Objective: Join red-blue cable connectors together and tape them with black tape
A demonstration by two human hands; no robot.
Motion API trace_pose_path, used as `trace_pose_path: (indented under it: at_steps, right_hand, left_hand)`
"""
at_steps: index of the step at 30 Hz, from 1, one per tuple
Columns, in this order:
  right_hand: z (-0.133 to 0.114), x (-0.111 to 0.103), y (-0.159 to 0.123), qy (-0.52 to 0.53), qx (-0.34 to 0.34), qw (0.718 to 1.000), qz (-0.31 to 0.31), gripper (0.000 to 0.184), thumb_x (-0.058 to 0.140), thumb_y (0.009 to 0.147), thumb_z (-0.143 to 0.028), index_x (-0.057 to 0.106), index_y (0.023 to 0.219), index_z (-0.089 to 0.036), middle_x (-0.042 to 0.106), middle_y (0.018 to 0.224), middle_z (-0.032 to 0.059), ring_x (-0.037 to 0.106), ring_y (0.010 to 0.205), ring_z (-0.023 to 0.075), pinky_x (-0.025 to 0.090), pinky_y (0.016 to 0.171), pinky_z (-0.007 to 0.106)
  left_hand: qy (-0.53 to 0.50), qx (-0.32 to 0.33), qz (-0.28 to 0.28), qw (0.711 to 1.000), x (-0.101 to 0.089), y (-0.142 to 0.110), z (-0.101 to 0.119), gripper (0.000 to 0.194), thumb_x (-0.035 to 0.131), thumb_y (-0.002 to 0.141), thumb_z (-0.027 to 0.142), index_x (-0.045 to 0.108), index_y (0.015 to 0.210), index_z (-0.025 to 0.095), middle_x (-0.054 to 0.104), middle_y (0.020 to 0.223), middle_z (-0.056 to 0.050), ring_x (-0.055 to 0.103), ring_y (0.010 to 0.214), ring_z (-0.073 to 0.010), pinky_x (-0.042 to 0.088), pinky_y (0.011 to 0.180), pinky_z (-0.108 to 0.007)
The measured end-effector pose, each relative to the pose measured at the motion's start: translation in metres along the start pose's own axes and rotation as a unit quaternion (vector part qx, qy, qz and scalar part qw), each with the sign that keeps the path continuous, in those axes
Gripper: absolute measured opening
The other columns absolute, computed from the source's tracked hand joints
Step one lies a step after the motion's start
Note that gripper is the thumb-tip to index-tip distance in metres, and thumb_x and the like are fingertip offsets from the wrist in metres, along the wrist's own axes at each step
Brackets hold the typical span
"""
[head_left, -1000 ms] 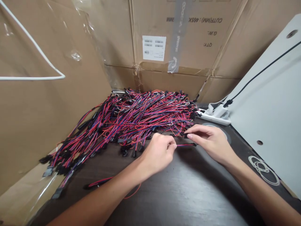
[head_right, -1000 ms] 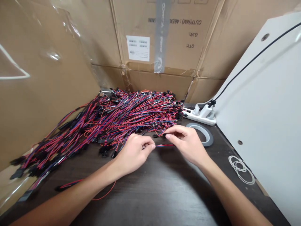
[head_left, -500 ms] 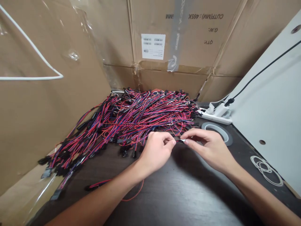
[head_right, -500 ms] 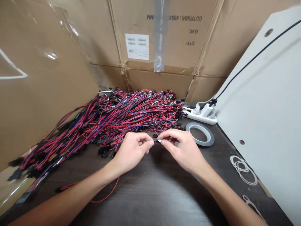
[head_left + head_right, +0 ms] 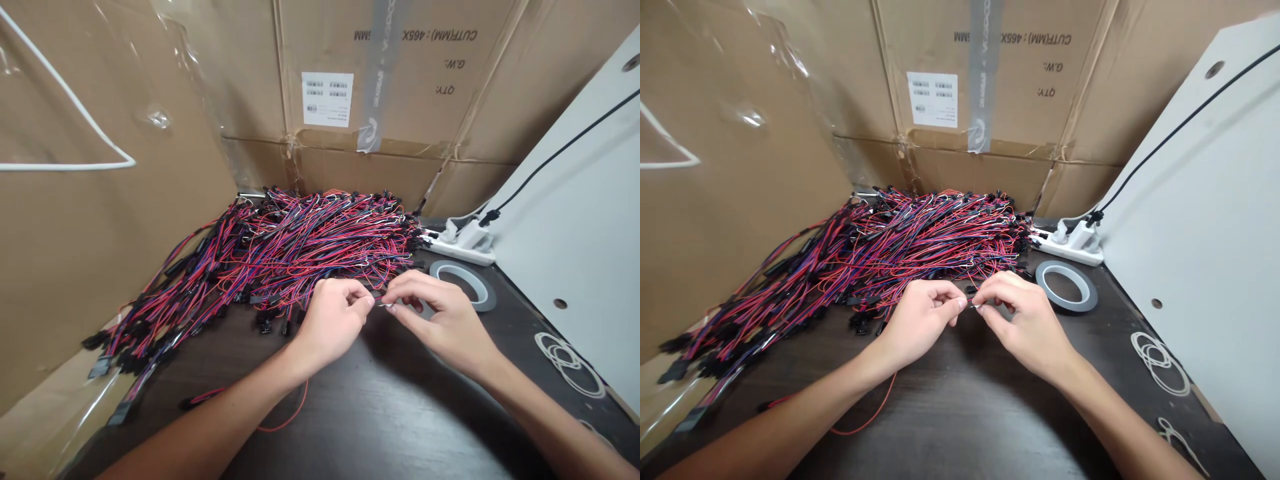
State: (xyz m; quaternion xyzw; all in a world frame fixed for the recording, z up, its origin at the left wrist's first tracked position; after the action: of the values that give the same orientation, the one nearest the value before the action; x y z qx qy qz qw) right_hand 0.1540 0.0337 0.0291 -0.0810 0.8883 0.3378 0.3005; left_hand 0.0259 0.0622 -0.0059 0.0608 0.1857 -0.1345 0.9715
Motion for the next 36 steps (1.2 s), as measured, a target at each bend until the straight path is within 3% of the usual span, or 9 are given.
trace_pose_path:
  at_steps: [18,36]
  right_hand:
    - [-0.0041,0.0030,-0.0013,-0.039,-0.048,0.998,-0.019,0.017,0.053,0.082,-0.005,0.064,0.081,-0.019,0.064,0.079,0.0030,0.059,0.072,0.0148,0.047,0.064,0.026]
    - [-0.0004,0.0067,-0.0032,-0.041,-0.039,0.997,-0.051,0.016,0.052,0.083,-0.005,0.061,0.081,-0.019,0.063,0.081,0.0045,0.057,0.078,0.0185,0.046,0.068,0.031]
  left_hand:
    - [0.007,-0.010,-0.042,0.999,0.0059,-0.0003,-0.0030,0.019,0.053,0.075,0.009,0.062,0.059,0.013,0.054,0.049,0.003,0.046,0.047,-0.0084,0.033,0.050,-0.021]
    - [0.052,-0.003,-0.061,0.997,0.0069,-0.0014,-0.0012,0.019,0.055,0.075,0.011,0.063,0.058,0.013,0.053,0.048,0.003,0.043,0.047,-0.0085,0.030,0.050,-0.022]
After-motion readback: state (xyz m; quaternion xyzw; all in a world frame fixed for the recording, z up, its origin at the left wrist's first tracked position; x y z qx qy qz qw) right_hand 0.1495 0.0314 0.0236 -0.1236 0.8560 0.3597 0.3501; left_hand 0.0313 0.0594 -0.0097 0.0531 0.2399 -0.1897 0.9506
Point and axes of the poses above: each hand's wrist, its own y-axis towards the middle knuckle, its own x-axis out of the palm, z = x × y, the point moved 7 cm from there along y, towards the middle knuckle
